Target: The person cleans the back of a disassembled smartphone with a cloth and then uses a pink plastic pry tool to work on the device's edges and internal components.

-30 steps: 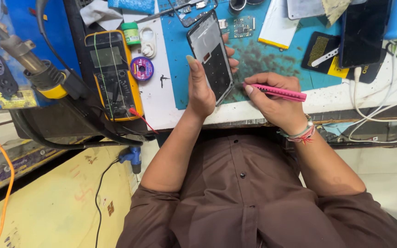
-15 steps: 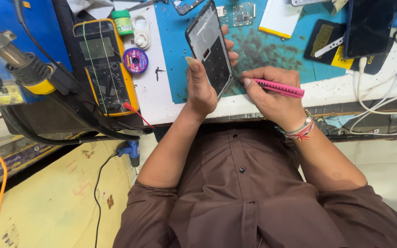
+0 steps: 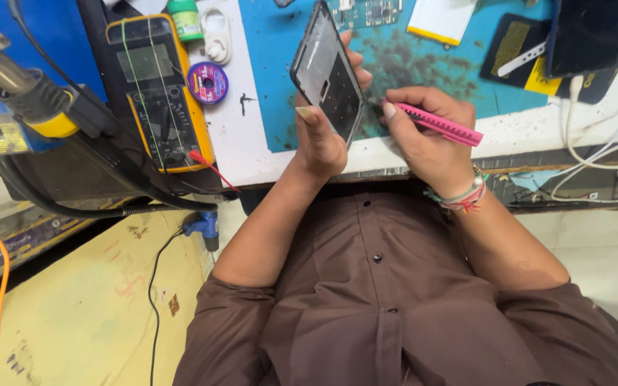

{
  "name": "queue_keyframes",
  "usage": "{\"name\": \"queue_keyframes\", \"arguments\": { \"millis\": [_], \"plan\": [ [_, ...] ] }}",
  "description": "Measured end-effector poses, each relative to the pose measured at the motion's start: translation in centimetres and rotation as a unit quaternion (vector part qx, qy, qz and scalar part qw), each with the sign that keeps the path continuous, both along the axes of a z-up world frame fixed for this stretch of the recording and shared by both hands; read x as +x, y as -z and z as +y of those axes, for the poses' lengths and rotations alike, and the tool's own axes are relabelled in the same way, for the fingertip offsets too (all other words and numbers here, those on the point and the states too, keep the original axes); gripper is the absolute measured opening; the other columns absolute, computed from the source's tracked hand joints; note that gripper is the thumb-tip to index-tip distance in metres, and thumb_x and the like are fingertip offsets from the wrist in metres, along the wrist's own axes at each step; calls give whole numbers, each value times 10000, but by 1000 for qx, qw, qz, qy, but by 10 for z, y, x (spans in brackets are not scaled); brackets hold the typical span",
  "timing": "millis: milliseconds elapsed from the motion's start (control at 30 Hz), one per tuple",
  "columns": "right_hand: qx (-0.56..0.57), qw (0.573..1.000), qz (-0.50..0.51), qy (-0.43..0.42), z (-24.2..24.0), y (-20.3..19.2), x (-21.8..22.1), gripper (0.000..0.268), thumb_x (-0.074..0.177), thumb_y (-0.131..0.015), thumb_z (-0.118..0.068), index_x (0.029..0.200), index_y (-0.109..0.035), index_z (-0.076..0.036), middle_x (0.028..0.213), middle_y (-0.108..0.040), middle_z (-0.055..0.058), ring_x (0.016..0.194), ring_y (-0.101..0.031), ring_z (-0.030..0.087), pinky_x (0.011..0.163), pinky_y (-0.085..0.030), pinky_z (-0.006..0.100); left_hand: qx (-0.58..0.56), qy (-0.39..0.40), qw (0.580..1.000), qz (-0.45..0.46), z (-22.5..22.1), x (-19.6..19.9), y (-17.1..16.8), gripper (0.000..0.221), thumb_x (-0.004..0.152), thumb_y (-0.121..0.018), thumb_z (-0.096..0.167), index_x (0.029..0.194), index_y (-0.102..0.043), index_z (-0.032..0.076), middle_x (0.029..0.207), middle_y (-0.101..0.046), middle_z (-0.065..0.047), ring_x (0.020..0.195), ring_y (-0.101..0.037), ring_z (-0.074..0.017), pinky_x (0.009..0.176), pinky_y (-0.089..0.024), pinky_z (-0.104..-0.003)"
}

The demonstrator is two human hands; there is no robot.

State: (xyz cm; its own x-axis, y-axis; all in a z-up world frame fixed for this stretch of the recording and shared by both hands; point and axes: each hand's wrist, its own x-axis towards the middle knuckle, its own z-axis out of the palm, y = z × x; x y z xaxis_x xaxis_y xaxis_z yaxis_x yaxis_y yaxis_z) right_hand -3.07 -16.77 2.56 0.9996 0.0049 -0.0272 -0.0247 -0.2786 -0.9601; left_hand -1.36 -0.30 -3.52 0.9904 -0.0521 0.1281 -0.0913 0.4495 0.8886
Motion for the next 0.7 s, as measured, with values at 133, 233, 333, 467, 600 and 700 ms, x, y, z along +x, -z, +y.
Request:
{"name": "queue_keyframes", "arguments": {
  "millis": [133, 233, 333, 467, 600, 700],
  "plan": [
    [-126, 988, -83, -28, -3, -5, 5, 127, 974, -774, -55, 1064, -755, 32, 871, -746, 99, 738, -671, 96, 689, -527, 249, -35, 6, 999, 16, -2, 5, 3, 993, 972, -381, 821, 1558, -369, 20, 1366, -553, -66, 1163, -605, -131, 1085, -522, -323],
    [-120, 988, -78, -50, -5, -3, 9, 127, 980, -765, -51, 1086, -761, 18, 904, -755, 94, 767, -692, 93, 717, -539, 245, -43, 4, 998, 43, 3, 5, 3, 965, 1015, -337, 801, 1562, -378, 7, 1317, -576, -72, 1129, -616, -135, 1067, -528, -318],
    [-88, 995, -33, -30, -3, -1, 12, 132, 964, -764, -55, 1082, -774, 3, 865, -754, 86, 719, -662, 102, 674, -519, 244, -41, -6, 999, 35, 1, 11, -1, 934, 1035, -321, 778, 1551, -388, 2, 1291, -584, -71, 1107, -624, -137, 1046, -535, -316],
    [-78, 994, -63, -32, -2, 7, 9, 121, 953, -760, -35, 1068, -776, -3, 913, -767, 94, 744, -689, 114, 704, -541, 251, -41, -4, 998, 49, 3, 13, -3, 931, 1053, -297, 773, 1549, -402, -7, 1271, -591, -75, 1087, -620, -134, 1021, -540, -308],
    [-88, 991, -89, -44, -3, 9, 9, 119, 966, -765, -23, 1083, -770, 2, 950, -766, 103, 799, -718, 134, 751, -557, 256, -27, -8, 998, 55, 3, 9, -5, 923, 1059, -281, 771, 1544, -403, -4, 1258, -596, -76, 1073, -626, -135, 1005, -545, -302],
    [-98, 990, -90, -45, -1, 7, 8, 120, 949, -761, -13, 1067, -772, 3, 940, -766, 108, 792, -720, 149, 746, -559, 260, -30, -4, 998, 57, 4, 10, -5, 917, 1061, -272, 766, 1547, -399, -1, 1264, -596, -76, 1073, -624, -134, 1008, -544, -301]
  ]
}}
